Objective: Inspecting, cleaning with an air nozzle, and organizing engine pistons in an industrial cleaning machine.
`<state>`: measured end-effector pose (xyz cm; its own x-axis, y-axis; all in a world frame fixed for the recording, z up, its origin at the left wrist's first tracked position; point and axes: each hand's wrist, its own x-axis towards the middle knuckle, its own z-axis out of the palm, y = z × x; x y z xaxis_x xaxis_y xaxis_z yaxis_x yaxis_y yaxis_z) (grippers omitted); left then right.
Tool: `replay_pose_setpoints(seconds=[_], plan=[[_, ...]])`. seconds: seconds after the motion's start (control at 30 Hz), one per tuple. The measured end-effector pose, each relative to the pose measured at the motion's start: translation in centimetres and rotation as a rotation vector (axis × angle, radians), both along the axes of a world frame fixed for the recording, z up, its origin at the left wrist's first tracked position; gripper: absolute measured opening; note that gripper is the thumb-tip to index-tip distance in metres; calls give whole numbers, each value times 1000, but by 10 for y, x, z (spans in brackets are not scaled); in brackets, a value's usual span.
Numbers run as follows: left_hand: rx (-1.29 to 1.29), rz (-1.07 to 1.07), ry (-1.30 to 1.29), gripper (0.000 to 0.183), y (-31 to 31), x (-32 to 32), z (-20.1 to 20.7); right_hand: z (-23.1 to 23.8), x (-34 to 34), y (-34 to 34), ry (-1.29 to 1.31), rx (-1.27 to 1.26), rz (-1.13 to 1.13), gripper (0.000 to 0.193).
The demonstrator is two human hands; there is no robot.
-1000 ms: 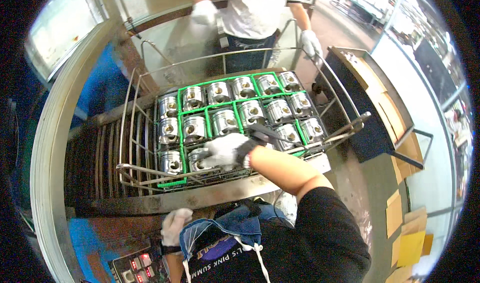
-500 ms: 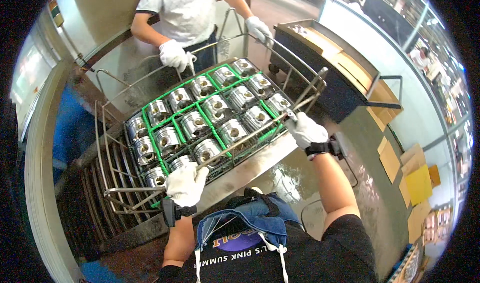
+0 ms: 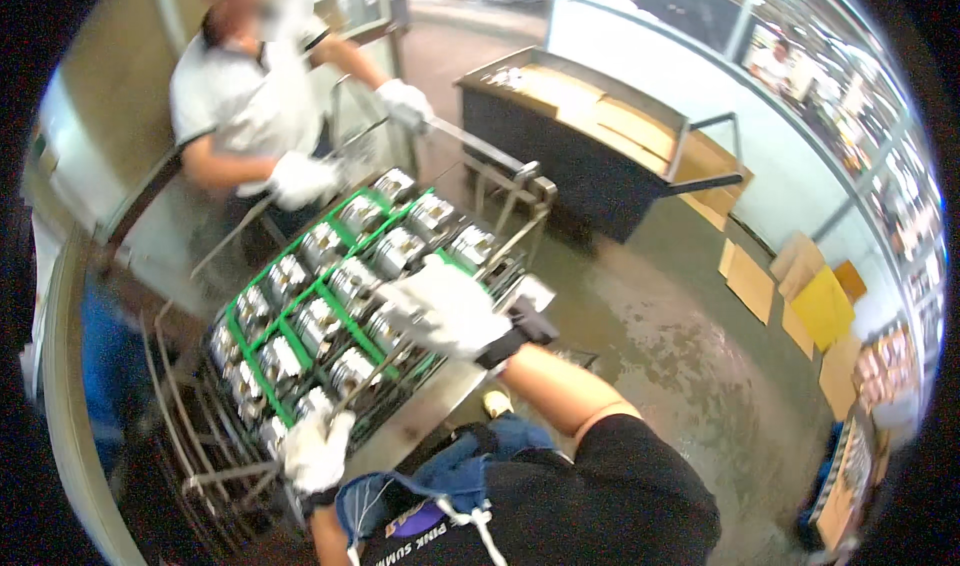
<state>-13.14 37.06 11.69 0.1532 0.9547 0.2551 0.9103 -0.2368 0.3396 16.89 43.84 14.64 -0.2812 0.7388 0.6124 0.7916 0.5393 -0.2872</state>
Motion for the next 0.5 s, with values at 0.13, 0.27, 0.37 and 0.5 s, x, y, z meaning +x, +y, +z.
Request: replay_pose_setpoints(seconds=[0.13,0.27,0.37,0.5], plan=[[-516,-54,-304,43,22,-2,14,-21,4,25,-14,-178,-25,29],[-758,-13,-219,36,59,13,28,-64,22,2,-34,-115,21,51],[-972,-141,-128,34,100,68,67,-59,40,-18,-58,-90,43,85],[-989,-544,443,47,201,65,-57,-87,57,-20,194,-116,172,72]])
